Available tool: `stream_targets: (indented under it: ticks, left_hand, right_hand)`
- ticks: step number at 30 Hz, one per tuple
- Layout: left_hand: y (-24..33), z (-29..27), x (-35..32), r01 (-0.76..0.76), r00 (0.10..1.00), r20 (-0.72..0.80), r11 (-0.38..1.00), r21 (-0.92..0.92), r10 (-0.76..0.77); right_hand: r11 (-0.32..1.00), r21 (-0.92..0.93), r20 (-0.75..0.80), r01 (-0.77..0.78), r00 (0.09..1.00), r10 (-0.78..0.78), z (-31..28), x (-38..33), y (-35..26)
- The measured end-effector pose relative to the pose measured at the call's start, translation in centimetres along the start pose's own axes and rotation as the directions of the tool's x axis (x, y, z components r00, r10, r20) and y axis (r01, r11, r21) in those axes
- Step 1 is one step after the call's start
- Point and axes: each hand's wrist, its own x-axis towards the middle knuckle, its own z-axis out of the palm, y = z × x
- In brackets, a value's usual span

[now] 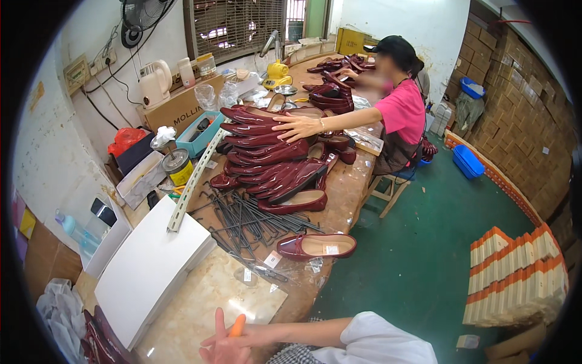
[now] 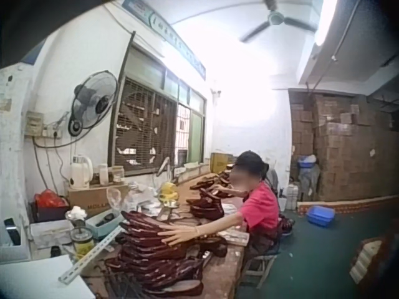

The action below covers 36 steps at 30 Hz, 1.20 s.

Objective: The person wipes the interior of maroon flat shoes with a white cloth and inserts metal shoe trees to maintain their shape. The person handles the shoes one by one, wiping the insole and then inserting the tree before moving to the next pair.

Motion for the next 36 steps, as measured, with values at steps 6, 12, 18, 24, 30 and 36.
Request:
stream_targets:
  ticks: [6, 12, 18, 24, 30, 36]
  left_hand:
    - [0.2, -5.9, -1.3, 0.024, 0.997, -0.068, 0.998, -0.054, -0.027]
    - [1.8, -2.1, -3.6, -0.019, 0.977, -0.158, 0.804, 0.595, 0.141]
    - [0.8, -3.0, 1.6, 0.187, 0.905, -0.390, 0.665, 0.723, 0.169]
    - [-1.6, -4.6, 6.8, 0.503, 0.806, -0.592, 0.560, 0.658, -0.028]
    - [-5.9, -6.5, 10.6, 0.433, 0.829, -0.549, 0.504, 0.747, 0.102]
    - [-2.8, -6.8, 8.4, 0.273, 0.779, -0.524, 0.567, 0.777, 0.343]
  right_hand:
    - [0.995, 0.022, 0.029, -0.093, 0.995, 0.093, -1.7, -2.5, 0.5]
    - [0.800, -0.509, -0.278, -0.319, 0.940, 0.198, -8.3, -9.6, -7.5]
    - [0.058, -0.521, -0.824, -0.852, 0.484, -0.293, -19.4, -24.9, -9.6]
    - [0.235, -0.533, -0.842, -0.812, 0.538, -0.052, -20.6, -24.4, -8.4]
    - [0.462, -0.716, -0.610, -0.524, 0.791, -0.047, -15.3, -17.1, -10.0]
    - [0.344, -0.843, -0.504, -0.413, 0.830, -0.240, -21.6, -11.5, -15.4]
